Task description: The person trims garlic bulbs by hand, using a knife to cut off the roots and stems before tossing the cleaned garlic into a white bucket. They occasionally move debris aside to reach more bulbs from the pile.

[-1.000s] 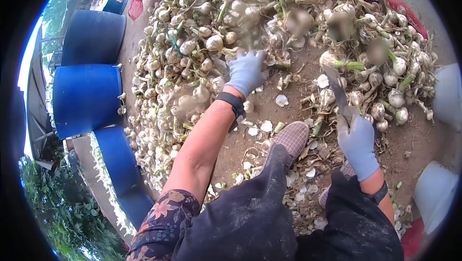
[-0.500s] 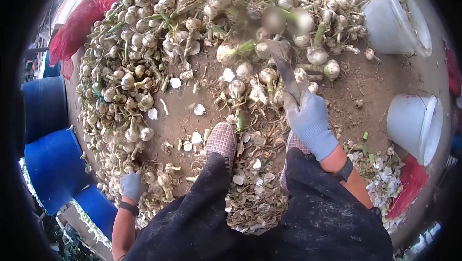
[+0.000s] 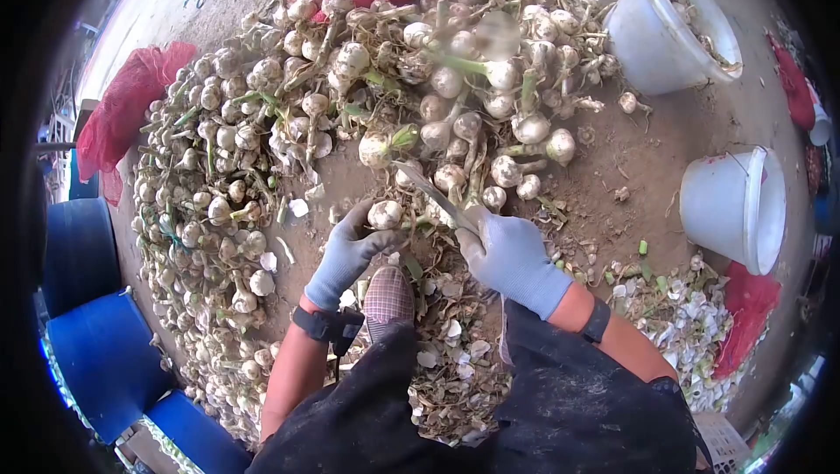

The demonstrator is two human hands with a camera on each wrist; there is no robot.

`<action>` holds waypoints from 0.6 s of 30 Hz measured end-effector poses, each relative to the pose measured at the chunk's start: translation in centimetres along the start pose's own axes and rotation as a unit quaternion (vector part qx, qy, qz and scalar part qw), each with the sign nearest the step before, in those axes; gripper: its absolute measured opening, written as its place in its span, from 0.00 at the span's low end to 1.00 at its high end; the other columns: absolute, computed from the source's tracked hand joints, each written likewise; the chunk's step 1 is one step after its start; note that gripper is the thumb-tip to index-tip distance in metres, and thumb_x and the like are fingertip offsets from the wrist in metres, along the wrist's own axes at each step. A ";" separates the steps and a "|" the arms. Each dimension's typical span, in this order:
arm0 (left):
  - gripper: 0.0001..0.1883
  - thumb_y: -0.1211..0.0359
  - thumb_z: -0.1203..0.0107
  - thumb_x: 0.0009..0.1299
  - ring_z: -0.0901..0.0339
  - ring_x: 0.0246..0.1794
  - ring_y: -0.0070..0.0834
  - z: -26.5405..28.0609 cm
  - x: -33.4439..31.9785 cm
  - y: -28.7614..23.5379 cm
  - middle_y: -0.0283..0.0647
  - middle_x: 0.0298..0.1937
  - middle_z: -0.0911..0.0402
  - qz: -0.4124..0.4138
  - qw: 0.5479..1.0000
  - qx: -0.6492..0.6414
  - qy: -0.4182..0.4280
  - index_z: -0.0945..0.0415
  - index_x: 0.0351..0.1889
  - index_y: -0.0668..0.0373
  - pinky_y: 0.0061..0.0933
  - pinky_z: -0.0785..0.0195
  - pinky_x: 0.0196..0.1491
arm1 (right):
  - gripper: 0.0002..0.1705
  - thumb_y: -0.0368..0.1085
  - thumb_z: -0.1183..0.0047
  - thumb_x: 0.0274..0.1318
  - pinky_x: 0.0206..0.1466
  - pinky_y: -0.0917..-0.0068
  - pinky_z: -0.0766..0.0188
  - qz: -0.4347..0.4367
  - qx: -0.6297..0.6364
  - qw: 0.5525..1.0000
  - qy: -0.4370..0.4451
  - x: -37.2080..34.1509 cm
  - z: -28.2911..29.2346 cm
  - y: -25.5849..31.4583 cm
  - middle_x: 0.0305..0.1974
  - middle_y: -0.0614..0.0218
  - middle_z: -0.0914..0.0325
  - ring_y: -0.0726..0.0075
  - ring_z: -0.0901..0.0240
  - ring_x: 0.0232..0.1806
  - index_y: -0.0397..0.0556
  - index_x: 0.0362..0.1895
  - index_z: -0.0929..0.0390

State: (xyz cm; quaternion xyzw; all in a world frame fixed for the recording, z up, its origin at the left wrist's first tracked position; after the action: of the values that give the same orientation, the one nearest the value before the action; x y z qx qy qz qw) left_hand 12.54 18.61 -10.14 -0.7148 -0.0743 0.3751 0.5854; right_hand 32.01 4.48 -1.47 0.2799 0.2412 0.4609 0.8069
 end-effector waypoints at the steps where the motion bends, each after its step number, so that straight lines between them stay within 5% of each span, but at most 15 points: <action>1: 0.29 0.67 0.38 0.66 0.25 0.52 0.25 -0.4 -1.5 -2.4 0.37 0.52 0.22 -0.010 0.995 -0.096 0.010 0.34 0.62 0.67 0.28 0.32 0.57 | 0.09 0.39 0.47 0.55 0.29 0.54 0.28 0.030 -0.007 0.999 0.033 0.5 -0.7 0.3 0.21 0.53 0.23 0.44 0.24 0.24 0.49 0.38 0.24; 5: 0.34 0.65 0.38 0.67 0.24 0.48 0.23 -1.3 -3.5 -5.6 0.41 0.56 0.25 -0.008 0.996 -0.089 0.020 0.42 0.66 0.69 0.26 0.30 0.53 | 0.08 0.39 0.47 0.55 0.27 0.57 0.28 0.107 -0.037 0.991 0.065 1.2 -2.1 2.3 0.20 0.57 0.23 0.48 0.23 0.24 0.50 0.37 0.24; 7: 0.31 0.65 0.39 0.68 0.24 0.47 0.22 -1.3 -3.7 -5.4 0.40 0.52 0.23 -0.020 0.978 -0.206 -0.004 0.40 0.64 0.69 0.24 0.30 0.52 | 0.08 0.40 0.47 0.54 0.25 0.60 0.29 0.122 -0.022 0.991 0.051 0.7 -2.6 2.5 0.19 0.60 0.23 0.52 0.23 0.22 0.51 0.36 0.24; 15: 0.30 0.66 0.36 0.63 0.23 0.41 0.23 -1.4 -5.1 -3.8 0.38 0.44 0.20 0.046 0.992 0.109 -0.043 0.37 0.60 0.65 0.25 0.27 0.45 | 0.06 0.38 0.46 0.50 0.22 0.66 0.34 0.293 -0.108 0.950 0.010 0.8 -1.3 5.1 0.17 0.70 0.26 0.62 0.25 0.18 0.52 0.30 0.28; 16: 0.32 0.64 0.34 0.62 0.23 0.44 0.26 -1.7 -5.7 -4.8 0.41 0.47 0.21 0.020 0.999 -0.019 -0.040 0.37 0.60 0.64 0.27 0.27 0.46 | 0.05 0.37 0.47 0.51 0.22 0.67 0.36 0.312 -0.100 0.945 -0.016 0.7 -1.7 5.0 0.17 0.72 0.28 0.64 0.26 0.18 0.52 0.32 0.27; 18: 0.32 0.64 0.35 0.62 0.23 0.44 0.26 -1.7 -5.7 -3.9 0.41 0.47 0.21 -0.051 0.993 0.092 -0.045 0.37 0.60 0.63 0.28 0.27 0.46 | 0.05 0.37 0.47 0.51 0.22 0.67 0.36 0.318 -0.093 0.943 -0.020 0.7 -1.4 5.0 0.17 0.72 0.28 0.64 0.27 0.18 0.52 0.33 0.26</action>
State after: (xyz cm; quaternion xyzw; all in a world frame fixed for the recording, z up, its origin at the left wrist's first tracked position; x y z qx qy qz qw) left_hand 10.87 15.34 -4.09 -0.6355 -0.1022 0.3821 0.6631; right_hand 28.38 7.55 0.78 0.2747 0.0793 0.7083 0.6454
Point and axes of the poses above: each hand's wrist, its own x-axis towards the middle knuckle, its own z-axis out of the back of the hand, y = z × x, the point moved 2 cm from there along x, towards the middle knuckle
